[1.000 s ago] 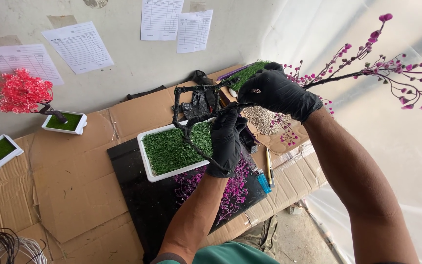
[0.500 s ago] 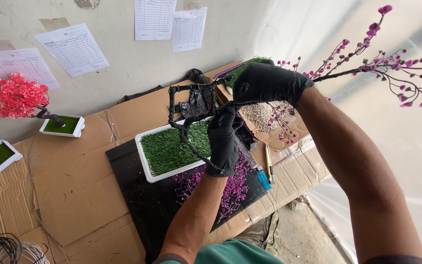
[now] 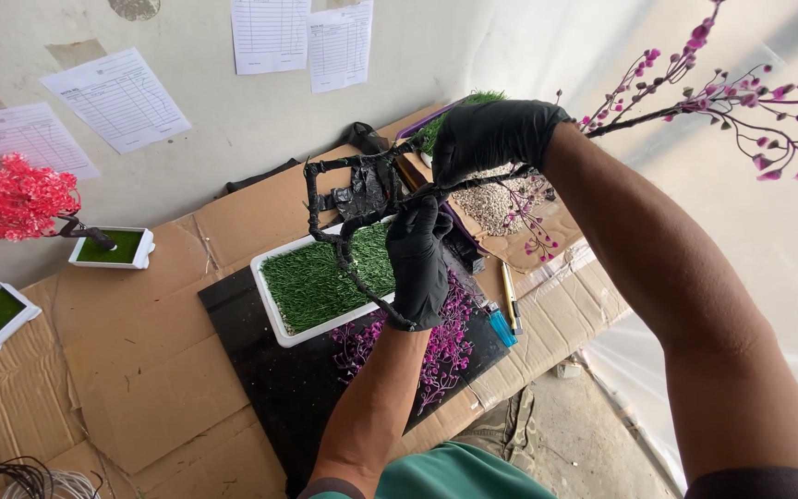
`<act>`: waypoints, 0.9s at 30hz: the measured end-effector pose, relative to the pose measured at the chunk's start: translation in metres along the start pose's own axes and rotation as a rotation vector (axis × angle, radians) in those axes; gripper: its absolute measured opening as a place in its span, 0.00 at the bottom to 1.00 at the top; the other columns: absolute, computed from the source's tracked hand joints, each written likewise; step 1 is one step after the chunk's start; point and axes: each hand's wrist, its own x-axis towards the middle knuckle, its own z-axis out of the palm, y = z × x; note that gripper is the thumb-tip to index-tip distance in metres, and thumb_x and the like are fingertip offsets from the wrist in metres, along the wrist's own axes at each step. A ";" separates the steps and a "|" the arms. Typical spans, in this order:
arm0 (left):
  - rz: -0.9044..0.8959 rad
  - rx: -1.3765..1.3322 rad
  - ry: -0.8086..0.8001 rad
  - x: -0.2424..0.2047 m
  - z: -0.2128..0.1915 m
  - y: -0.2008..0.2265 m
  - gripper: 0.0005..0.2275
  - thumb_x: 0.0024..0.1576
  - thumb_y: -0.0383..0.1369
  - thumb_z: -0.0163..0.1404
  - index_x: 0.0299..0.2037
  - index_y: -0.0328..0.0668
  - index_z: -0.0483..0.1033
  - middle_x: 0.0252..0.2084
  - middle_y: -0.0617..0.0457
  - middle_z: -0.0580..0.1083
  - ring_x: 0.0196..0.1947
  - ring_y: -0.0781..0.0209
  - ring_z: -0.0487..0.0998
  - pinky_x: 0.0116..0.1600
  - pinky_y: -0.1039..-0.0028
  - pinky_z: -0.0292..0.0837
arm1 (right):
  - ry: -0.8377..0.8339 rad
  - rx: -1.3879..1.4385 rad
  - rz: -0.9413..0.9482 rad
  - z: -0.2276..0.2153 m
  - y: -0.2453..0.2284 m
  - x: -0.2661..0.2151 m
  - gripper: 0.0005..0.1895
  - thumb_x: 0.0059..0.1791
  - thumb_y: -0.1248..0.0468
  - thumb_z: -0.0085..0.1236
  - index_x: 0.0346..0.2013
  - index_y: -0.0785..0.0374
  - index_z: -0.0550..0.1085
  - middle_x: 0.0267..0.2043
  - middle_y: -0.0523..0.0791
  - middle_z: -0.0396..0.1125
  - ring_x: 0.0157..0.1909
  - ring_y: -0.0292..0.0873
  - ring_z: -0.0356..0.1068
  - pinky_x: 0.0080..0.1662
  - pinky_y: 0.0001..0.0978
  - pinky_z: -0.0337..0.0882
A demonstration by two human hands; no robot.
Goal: The person assembles a miniature bonsai tree by attaching small purple artificial flowers to the black branches. They pick up the flowers from a pile on the table and carefully insert them into the tree structure, which is planted in a white rectangular pot filled with green material.
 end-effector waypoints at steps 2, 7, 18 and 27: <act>0.025 -0.004 -0.006 0.003 -0.001 -0.003 0.08 0.57 0.35 0.60 0.41 0.42 0.84 0.32 0.47 0.80 0.27 0.65 0.79 0.41 0.72 0.82 | -0.019 0.009 0.038 -0.004 -0.003 0.000 0.12 0.42 0.51 0.72 0.31 0.54 0.84 0.33 0.43 0.79 0.41 0.51 0.78 0.48 0.37 0.72; 0.028 -0.011 -0.016 -0.002 0.001 0.003 0.08 0.57 0.35 0.61 0.43 0.45 0.85 0.36 0.49 0.82 0.27 0.68 0.78 0.41 0.74 0.82 | -0.009 0.026 0.038 -0.005 0.000 0.006 0.13 0.40 0.50 0.74 0.31 0.52 0.85 0.32 0.43 0.79 0.41 0.52 0.79 0.49 0.37 0.73; 0.093 0.011 -0.095 0.009 -0.012 -0.014 0.10 0.59 0.36 0.56 0.48 0.44 0.83 0.44 0.55 0.82 0.33 0.67 0.74 0.43 0.68 0.74 | -0.171 -0.169 0.326 -0.017 -0.045 0.008 0.22 0.44 0.55 0.65 0.52 0.52 0.81 0.52 0.38 0.78 0.53 0.42 0.75 0.59 0.43 0.72; 0.128 -0.009 -0.110 0.010 -0.009 -0.011 0.12 0.59 0.35 0.57 0.48 0.40 0.82 0.44 0.53 0.80 0.33 0.61 0.74 0.43 0.67 0.77 | -0.104 -0.019 0.383 -0.021 -0.053 -0.003 0.19 0.40 0.54 0.67 0.45 0.52 0.84 0.39 0.39 0.76 0.42 0.40 0.69 0.45 0.40 0.69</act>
